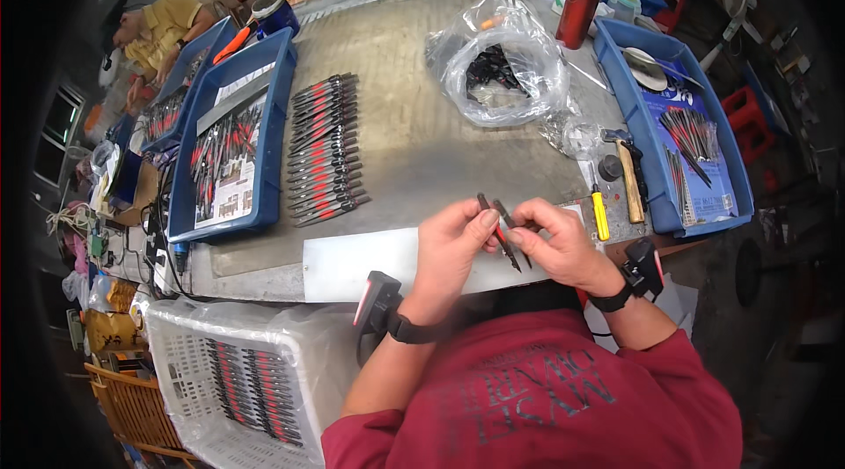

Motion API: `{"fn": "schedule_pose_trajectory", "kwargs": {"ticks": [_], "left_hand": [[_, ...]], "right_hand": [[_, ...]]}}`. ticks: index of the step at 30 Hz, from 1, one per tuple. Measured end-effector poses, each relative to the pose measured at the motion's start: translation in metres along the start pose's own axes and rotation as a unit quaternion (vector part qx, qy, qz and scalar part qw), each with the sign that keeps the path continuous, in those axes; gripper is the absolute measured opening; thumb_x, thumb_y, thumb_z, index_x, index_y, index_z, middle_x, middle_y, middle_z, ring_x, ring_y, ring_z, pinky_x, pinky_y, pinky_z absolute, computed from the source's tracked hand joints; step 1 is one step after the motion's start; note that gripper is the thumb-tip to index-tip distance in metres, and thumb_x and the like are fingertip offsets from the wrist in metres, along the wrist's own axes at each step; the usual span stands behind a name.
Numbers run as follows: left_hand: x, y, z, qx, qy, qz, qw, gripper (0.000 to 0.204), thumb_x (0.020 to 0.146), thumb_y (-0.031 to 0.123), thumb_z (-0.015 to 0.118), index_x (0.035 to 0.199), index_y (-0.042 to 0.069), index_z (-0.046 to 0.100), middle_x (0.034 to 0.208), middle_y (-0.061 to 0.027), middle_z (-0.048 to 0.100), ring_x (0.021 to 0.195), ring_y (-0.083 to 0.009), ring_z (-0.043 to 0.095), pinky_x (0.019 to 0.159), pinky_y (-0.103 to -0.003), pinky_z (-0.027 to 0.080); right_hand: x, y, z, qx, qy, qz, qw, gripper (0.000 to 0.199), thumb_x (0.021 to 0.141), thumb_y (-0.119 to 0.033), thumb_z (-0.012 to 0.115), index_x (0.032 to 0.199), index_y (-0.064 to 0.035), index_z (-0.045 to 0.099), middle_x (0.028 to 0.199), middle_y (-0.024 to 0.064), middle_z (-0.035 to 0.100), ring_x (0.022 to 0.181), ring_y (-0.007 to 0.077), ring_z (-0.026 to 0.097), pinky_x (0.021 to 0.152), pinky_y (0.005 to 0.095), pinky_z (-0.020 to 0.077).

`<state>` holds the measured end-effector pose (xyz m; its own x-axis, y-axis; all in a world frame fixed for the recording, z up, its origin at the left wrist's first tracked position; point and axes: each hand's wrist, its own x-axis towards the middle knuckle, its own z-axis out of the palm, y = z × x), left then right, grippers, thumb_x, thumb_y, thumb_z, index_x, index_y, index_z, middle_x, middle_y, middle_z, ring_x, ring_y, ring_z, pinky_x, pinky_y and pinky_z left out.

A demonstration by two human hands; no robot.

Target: The person repeatedly picks up a metal blade and a black handle, inserts the blade into the handle, and places the assembled knife on the table. The process is repeated multiple times with different blades and handles.

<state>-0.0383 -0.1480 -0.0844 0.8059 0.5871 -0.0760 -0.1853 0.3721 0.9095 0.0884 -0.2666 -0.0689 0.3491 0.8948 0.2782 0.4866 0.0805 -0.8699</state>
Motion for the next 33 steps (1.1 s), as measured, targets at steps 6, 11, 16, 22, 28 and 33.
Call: {"fn": "schedule_pose_trajectory", "kwargs": {"ticks": [6, 11, 16, 22, 28, 33], "left_hand": [[0.000, -0.005, -0.003, 0.025, 0.006, 0.016, 1.000, 0.012, 0.089, 0.011, 0.063, 0.087, 0.000, 0.065, 0.075, -0.0025, 0.062, 0.065, -0.0095, 0.055, 0.062, -0.023, 0.047], [0.001, -0.004, -0.007, 0.034, 0.002, 0.009, 0.999, 0.011, 0.089, 0.010, 0.062, 0.085, 0.000, 0.065, 0.074, -0.0020, 0.062, 0.065, -0.0092, 0.055, 0.062, -0.023, 0.046], [0.000, -0.004, -0.005, 0.017, 0.007, 0.000, 1.000, 0.012, 0.089, 0.011, 0.063, 0.085, 0.000, 0.065, 0.074, -0.0017, 0.062, 0.065, -0.0089, 0.055, 0.062, -0.023, 0.046], [-0.001, -0.004, -0.002, 0.018, 0.010, -0.002, 1.000, 0.012, 0.088, 0.012, 0.064, 0.084, 0.001, 0.065, 0.075, -0.0011, 0.061, 0.065, -0.0083, 0.054, 0.061, -0.023, 0.045], [-0.001, -0.005, -0.001, 0.028, 0.006, -0.005, 1.000, 0.011, 0.088, 0.011, 0.064, 0.084, 0.001, 0.065, 0.074, -0.0006, 0.060, 0.064, -0.0080, 0.054, 0.061, -0.022, 0.045], [-0.002, -0.005, 0.000, 0.024, 0.005, -0.002, 1.000, 0.011, 0.088, 0.010, 0.063, 0.084, 0.000, 0.065, 0.075, -0.0004, 0.060, 0.064, -0.0079, 0.054, 0.060, -0.022, 0.045]], "right_hand": [[-0.004, 0.008, 0.010, 0.075, -0.023, 0.081, 0.994, 0.015, 0.087, -0.010, 0.061, 0.098, 0.0003, 0.059, 0.086, 0.0111, 0.064, 0.074, 0.0151, 0.061, 0.065, 0.0293, 0.0481], [-0.010, 0.010, 0.014, 0.162, -0.033, 0.112, 0.980, 0.016, 0.089, -0.010, 0.059, 0.102, 0.0008, 0.060, 0.088, 0.0077, 0.066, 0.079, 0.0102, 0.059, 0.070, 0.0266, 0.0482], [-0.011, 0.012, 0.014, 0.156, -0.029, 0.127, 0.979, 0.016, 0.090, -0.009, 0.058, 0.102, 0.0018, 0.061, 0.090, 0.0075, 0.067, 0.083, 0.0098, 0.060, 0.072, 0.0259, 0.0485], [-0.009, 0.008, 0.015, 0.173, -0.024, 0.129, 0.976, 0.016, 0.091, -0.009, 0.057, 0.101, 0.0022, 0.061, 0.091, 0.0081, 0.068, 0.085, 0.0103, 0.062, 0.074, 0.0257, 0.0489], [-0.009, 0.008, 0.014, 0.203, -0.027, 0.130, 0.970, 0.015, 0.092, -0.010, 0.056, 0.100, 0.0026, 0.061, 0.092, 0.0077, 0.068, 0.085, 0.0107, 0.062, 0.075, 0.0258, 0.0489], [-0.010, 0.007, 0.014, 0.197, -0.028, 0.137, 0.971, 0.016, 0.093, -0.010, 0.056, 0.100, 0.0025, 0.061, 0.091, 0.0071, 0.068, 0.085, 0.0102, 0.061, 0.075, 0.0255, 0.0487]]}}
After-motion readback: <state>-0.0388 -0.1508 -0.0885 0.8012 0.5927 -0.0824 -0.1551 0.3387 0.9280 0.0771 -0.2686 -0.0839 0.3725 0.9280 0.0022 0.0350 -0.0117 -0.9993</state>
